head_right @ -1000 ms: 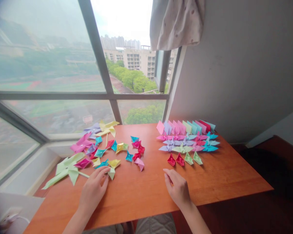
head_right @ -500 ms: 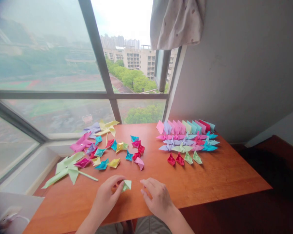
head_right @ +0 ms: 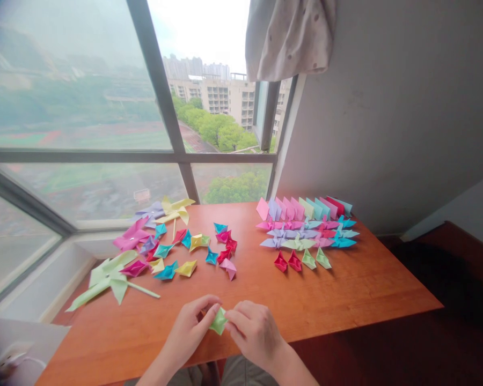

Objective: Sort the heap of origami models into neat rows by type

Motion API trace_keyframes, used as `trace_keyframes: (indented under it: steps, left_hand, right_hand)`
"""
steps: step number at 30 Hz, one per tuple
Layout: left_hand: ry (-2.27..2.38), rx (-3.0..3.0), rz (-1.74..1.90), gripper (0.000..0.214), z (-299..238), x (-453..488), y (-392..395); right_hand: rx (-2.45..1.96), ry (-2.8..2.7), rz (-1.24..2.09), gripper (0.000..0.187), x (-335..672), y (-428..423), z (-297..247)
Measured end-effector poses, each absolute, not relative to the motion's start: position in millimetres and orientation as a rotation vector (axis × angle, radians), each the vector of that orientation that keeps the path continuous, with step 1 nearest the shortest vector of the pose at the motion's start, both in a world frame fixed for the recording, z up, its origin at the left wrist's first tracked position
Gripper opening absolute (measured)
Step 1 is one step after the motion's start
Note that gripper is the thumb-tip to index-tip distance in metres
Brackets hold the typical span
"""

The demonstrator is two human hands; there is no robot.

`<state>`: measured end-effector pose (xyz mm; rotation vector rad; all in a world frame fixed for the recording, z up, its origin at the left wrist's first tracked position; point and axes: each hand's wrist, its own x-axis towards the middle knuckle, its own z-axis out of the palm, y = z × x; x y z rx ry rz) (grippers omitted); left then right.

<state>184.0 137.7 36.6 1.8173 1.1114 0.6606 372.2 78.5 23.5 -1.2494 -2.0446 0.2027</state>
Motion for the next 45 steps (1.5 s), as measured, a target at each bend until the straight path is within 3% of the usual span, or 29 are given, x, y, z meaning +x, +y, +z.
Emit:
trace_keyframes:
  steps: [6, 11, 19, 27, 36, 45]
  left_hand:
    - [1.121, 1.878, 0.759, 0.035, 27, 179, 140]
    - [1.126, 1.967, 0.805, 0.033, 18, 177, 139]
    - [1.123, 2.018, 0.832, 0.029, 16, 178, 138]
    - [1.13, 2.041, 0.796, 0.026, 13, 177, 138]
    - [1.131, 2.048, 0.78, 0.024, 14, 177, 138]
    - [1.12, 2.048, 0.775, 0.024, 9, 176, 138]
  right_hand:
    - [-1.335, -1.9, 0.177, 0.015, 404, 73, 22]
    - [-1.574, -1.586, -0.033, 0.015, 474, 66, 25]
    - [-1.991, -1.093, -0.389, 0.041, 597, 50, 6]
    - [-2.109, -1.056, -0.351, 0.047, 647, 57, -40]
    - [-2.22, -1.05, -0.331, 0.035, 656, 70, -47]
    - [-2.238, -1.011, -0.258, 0.038, 654, 70, -46]
